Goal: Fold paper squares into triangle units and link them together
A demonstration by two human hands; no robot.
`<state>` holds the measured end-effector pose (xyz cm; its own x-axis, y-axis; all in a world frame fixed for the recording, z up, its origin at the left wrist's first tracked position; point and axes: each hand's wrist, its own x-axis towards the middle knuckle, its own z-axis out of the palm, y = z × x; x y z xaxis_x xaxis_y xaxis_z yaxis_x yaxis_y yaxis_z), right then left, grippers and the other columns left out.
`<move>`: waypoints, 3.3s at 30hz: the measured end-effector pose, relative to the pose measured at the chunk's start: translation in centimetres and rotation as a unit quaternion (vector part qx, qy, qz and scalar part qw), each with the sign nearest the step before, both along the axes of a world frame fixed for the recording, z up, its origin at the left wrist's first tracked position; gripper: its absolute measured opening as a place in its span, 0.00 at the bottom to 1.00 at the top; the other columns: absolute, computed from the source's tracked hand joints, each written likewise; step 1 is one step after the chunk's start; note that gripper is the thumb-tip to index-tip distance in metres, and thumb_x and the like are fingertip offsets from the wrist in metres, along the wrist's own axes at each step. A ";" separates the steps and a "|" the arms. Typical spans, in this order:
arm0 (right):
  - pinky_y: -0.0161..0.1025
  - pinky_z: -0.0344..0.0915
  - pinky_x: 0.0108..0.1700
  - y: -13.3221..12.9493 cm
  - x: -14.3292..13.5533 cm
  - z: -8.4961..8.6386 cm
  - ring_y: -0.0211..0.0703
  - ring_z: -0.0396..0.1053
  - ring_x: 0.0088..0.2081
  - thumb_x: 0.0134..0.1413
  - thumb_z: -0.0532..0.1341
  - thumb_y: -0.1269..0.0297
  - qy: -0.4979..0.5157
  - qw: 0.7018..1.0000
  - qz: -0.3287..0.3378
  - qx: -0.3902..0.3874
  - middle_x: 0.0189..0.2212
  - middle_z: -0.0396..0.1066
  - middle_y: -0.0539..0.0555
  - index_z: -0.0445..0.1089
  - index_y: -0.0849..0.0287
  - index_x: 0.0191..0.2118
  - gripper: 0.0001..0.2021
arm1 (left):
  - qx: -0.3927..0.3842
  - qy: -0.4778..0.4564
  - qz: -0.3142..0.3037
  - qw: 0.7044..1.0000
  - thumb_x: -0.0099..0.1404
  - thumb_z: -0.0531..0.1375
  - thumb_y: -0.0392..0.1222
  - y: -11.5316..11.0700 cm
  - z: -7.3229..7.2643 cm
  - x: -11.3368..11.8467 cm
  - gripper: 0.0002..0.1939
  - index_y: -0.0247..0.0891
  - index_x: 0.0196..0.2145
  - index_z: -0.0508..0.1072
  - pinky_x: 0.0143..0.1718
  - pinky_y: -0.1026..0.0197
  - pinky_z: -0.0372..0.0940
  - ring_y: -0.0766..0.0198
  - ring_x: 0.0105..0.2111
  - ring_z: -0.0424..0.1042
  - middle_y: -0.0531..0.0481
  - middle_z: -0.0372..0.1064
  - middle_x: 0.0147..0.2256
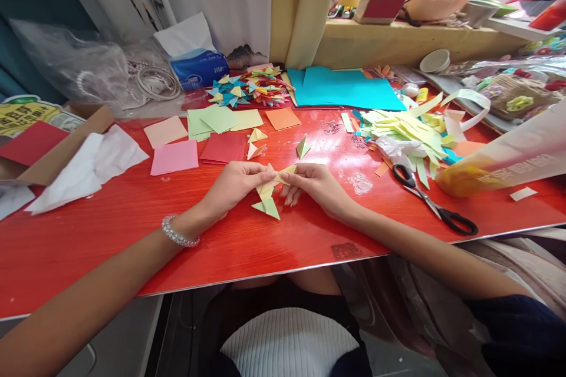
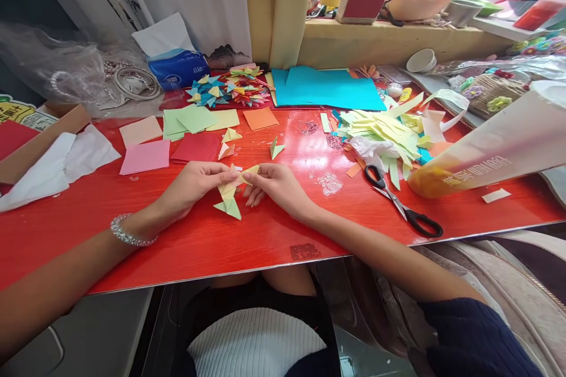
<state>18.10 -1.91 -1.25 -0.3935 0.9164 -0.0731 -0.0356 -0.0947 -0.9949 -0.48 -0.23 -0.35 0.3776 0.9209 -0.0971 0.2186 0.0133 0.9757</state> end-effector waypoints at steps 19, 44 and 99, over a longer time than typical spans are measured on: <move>0.38 0.67 0.32 5.0 5.1 0.3 0.39 0.68 0.31 0.57 0.59 0.57 -0.312 0.843 -0.221 0.379 0.31 0.69 0.54 0.70 0.60 0.46 0.15 | -0.062 -0.102 0.046 0.992 0.52 0.67 0.43 0.4 -0.7 0.3 0.15 0.35 0.33 0.66 0.33 0.65 0.63 0.69 0.29 0.70 0.53 0.70 0.29; 0.40 0.56 0.31 4.7 4.5 0.5 0.44 0.65 0.32 0.61 0.52 0.65 -0.621 0.637 0.022 0.456 0.37 0.69 0.61 0.74 0.64 0.39 0.14 | -0.089 -0.081 0.036 0.992 0.52 0.67 0.48 0.4 -0.3 0.3 0.18 0.35 0.35 0.70 0.34 0.65 0.63 0.68 0.27 0.70 0.52 0.71 0.26; 0.34 0.66 0.28 0.0 1.7 3.3 0.34 0.65 0.26 0.52 0.64 0.63 -0.031 0.978 -0.061 0.199 0.25 0.62 0.46 0.64 0.53 0.46 0.15 | 0.076 -0.111 0.036 0.990 0.59 0.62 0.45 -1.9 1.9 0.7 0.08 0.37 0.33 0.74 0.37 0.62 0.69 0.65 0.32 0.74 0.51 0.74 0.30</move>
<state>19.82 -1.96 2.09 -0.2849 0.9170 0.2790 0.0385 0.3018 -0.9526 0.26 -2.13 1.51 0.3072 0.9439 0.1215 0.0031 -0.1287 0.9917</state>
